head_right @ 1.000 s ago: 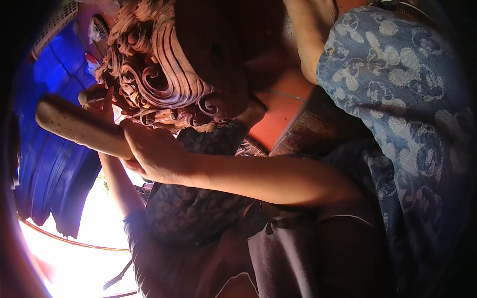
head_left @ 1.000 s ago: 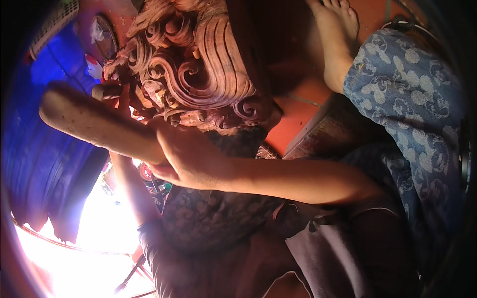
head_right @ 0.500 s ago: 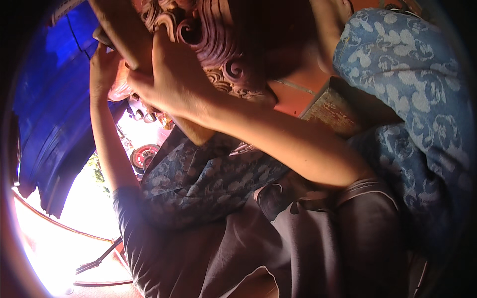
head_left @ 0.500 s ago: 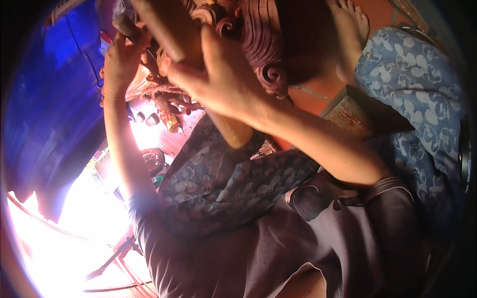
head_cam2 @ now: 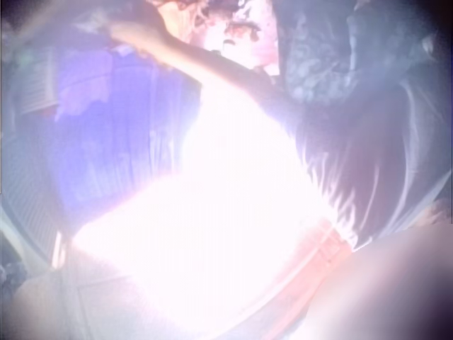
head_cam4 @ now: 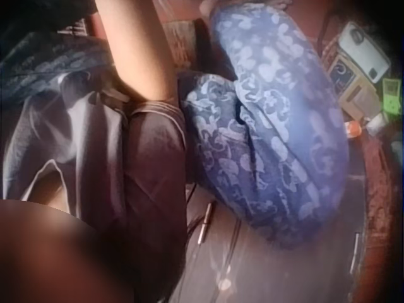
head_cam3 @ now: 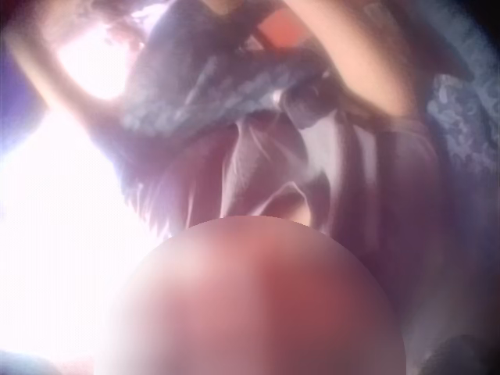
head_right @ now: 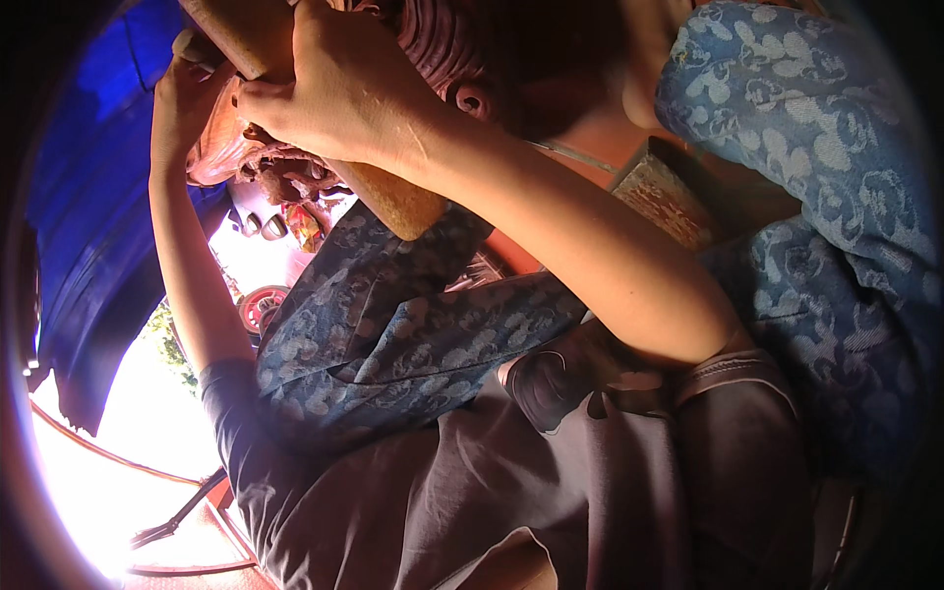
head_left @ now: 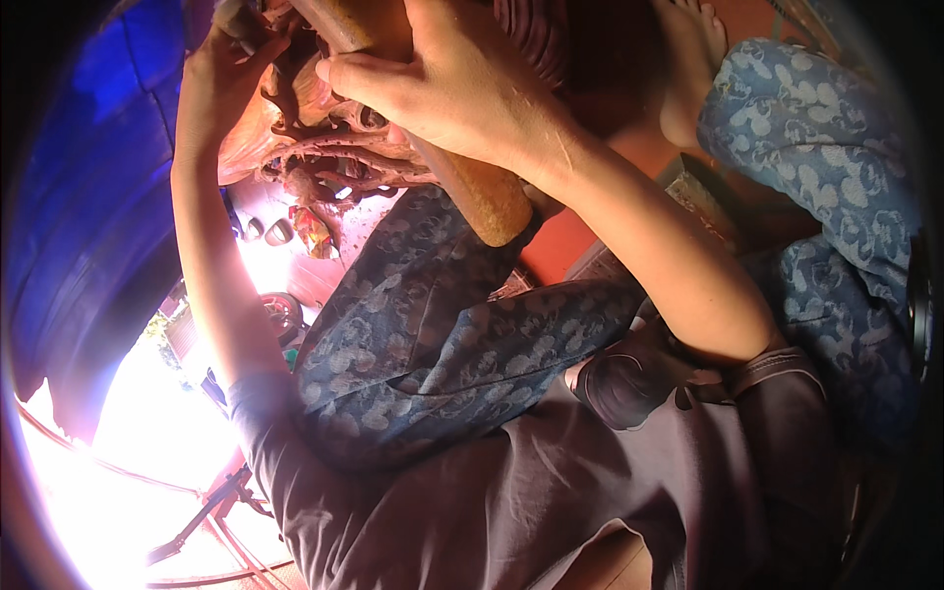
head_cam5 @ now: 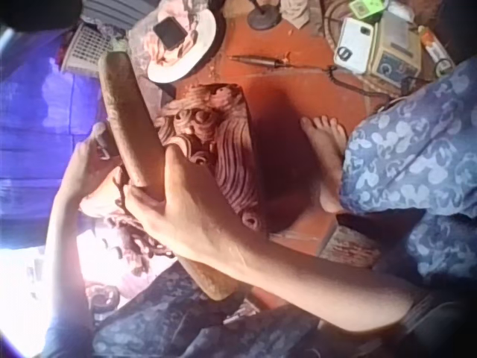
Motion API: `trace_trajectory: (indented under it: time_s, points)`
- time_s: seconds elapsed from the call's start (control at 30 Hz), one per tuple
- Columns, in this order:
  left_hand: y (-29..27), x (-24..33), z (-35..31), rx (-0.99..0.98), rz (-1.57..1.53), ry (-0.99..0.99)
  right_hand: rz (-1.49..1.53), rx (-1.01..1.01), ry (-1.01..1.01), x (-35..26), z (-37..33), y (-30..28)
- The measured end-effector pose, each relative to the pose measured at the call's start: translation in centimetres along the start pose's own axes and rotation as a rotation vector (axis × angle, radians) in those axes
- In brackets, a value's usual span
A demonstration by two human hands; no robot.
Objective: The person carves a large piece of wood using a chisel and mallet, striking the chisel to shape intricate patterns. The person occasionally switches chisels from a nearby basket and continues refining the carved details.
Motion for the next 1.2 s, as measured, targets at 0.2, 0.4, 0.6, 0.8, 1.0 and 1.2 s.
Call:
trace_trajectory:
  time_s: [0.2, 0.4, 0.6, 0.8, 1.0, 1.2]
  points:
    - [-0.1, 2.1, -0.3, -0.008, 0.039, -0.017, 0.057, -0.045, -0.003, 0.6, -0.3, 0.2]
    - [-0.2, 0.9, -0.4, 0.08, -0.147, 0.094, 0.026, -0.004, -0.197, 2.5, -1.0, 1.2]
    - [-1.3, 5.0, -1.3, 0.063, -0.446, 0.018, -0.059, 0.001, -0.145, 2.4, -1.3, 0.9]
    - [2.5, -0.4, -0.1, 0.126, -0.113, 0.064, -0.228, -0.076, -0.014, 3.4, -1.2, 0.6]
    - [3.0, -2.7, 0.6, 0.075, 0.0, 0.199, -0.267, -0.096, -0.026, 2.7, -1.4, 1.0]
    - [3.0, -1.7, 1.0, 0.055, 0.042, 0.227, -0.318, -0.103, 0.046, 3.2, -2.1, 1.2]
Point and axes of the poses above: each hand's wrist, its own z-axis towards the middle knuckle, its own y-axis out of the palm, x = y × z, the point moved 3 cm from there along z, towards the middle knuckle, and after that the axes turned 14 degrees about z, right-handed, at the moved point
